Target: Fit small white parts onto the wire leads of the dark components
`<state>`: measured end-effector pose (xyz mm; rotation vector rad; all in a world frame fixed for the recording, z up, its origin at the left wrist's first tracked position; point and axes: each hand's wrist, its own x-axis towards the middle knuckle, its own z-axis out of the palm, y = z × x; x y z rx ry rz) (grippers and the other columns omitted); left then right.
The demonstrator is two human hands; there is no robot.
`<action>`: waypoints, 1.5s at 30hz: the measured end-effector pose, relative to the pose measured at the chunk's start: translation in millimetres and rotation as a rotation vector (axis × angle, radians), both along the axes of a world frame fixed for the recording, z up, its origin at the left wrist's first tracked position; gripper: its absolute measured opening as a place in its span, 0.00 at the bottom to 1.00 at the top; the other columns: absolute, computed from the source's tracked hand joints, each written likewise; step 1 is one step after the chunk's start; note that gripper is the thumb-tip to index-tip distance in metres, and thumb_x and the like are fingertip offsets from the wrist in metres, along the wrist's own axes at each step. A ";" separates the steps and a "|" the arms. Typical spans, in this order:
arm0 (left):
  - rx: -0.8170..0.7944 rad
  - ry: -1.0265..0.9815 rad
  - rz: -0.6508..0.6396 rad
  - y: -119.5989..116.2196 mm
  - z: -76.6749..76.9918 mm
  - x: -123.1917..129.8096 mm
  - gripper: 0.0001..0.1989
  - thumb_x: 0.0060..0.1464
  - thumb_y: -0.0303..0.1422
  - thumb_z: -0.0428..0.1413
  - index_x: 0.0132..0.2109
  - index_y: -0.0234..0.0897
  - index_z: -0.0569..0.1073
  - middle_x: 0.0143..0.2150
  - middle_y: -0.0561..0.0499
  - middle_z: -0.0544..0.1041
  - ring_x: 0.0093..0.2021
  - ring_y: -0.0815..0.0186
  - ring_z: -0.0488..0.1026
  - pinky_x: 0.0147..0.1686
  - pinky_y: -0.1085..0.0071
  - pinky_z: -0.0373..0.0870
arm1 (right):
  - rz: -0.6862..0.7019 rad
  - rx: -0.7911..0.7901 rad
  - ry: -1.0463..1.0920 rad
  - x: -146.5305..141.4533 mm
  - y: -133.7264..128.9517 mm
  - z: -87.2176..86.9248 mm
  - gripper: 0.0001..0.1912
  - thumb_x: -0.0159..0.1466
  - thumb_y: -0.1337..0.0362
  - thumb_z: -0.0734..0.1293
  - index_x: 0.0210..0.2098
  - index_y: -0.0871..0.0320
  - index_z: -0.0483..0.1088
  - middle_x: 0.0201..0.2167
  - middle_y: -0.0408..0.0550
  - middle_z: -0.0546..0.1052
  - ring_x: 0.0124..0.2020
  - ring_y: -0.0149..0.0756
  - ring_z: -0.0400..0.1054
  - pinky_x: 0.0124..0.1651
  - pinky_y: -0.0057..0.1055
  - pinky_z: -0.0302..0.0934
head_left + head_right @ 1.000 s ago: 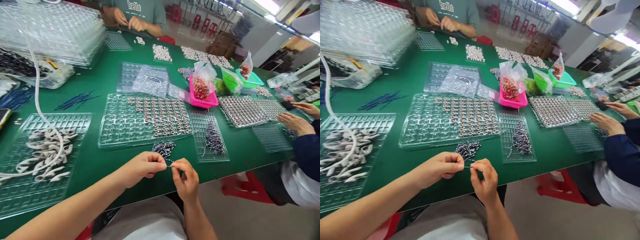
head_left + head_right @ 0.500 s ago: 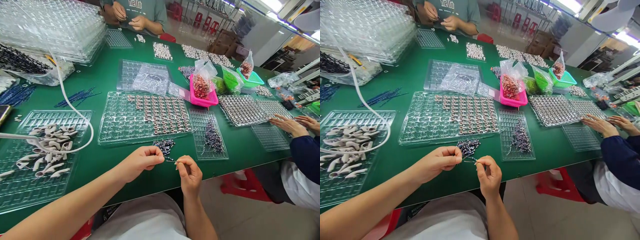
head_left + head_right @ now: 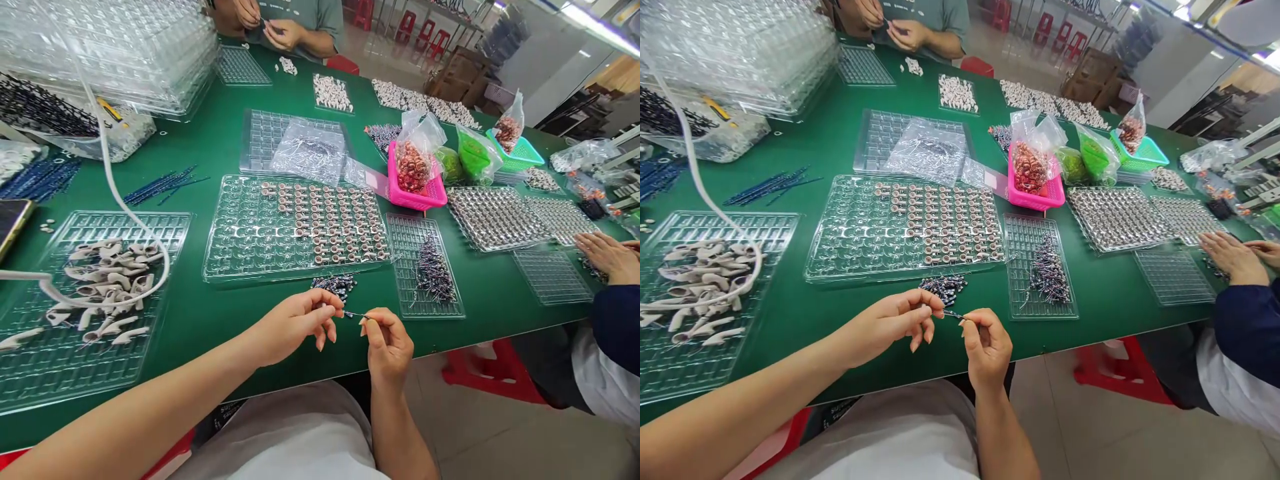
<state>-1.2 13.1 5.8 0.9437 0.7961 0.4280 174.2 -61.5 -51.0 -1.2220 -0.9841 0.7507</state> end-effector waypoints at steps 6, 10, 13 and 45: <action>0.167 0.192 -0.045 -1.5 -0.5 1.1 0.19 0.59 0.47 0.53 0.38 0.33 0.73 0.19 0.59 0.59 0.20 0.73 0.55 0.20 0.75 0.50 | -0.045 0.017 0.010 -1.5 1.3 -1.6 0.04 0.62 0.69 0.68 0.34 0.55 0.74 0.28 0.41 0.73 0.24 0.26 0.64 0.24 0.25 0.58; 0.020 0.026 0.027 1.8 -0.4 -1.1 0.22 0.58 0.48 0.53 0.46 0.31 0.73 0.23 0.59 0.57 0.22 0.73 0.52 0.22 0.73 0.50 | -0.038 0.013 0.001 -2.2 1.2 -0.1 0.04 0.62 0.69 0.67 0.34 0.55 0.74 0.28 0.41 0.73 0.24 0.26 0.64 0.25 0.25 0.58; 0.009 -0.017 0.029 2.5 -1.9 -1.8 0.22 0.60 0.45 0.53 0.51 0.32 0.71 0.28 0.56 0.62 0.25 0.71 0.58 0.25 0.72 0.56 | -0.033 -0.020 -0.020 -2.3 0.1 1.6 0.03 0.63 0.68 0.67 0.34 0.55 0.74 0.28 0.41 0.73 0.25 0.27 0.65 0.26 0.25 0.59; 0.662 0.309 -0.009 -9.1 -10.5 1.2 0.15 0.64 0.34 0.49 0.54 0.39 0.73 0.49 0.45 0.79 0.47 0.59 0.77 0.50 0.63 0.72 | 0.075 -0.078 -0.442 -2.4 0.2 11.1 0.03 0.64 0.68 0.66 0.36 0.55 0.72 0.29 0.43 0.75 0.29 0.30 0.68 0.31 0.28 0.62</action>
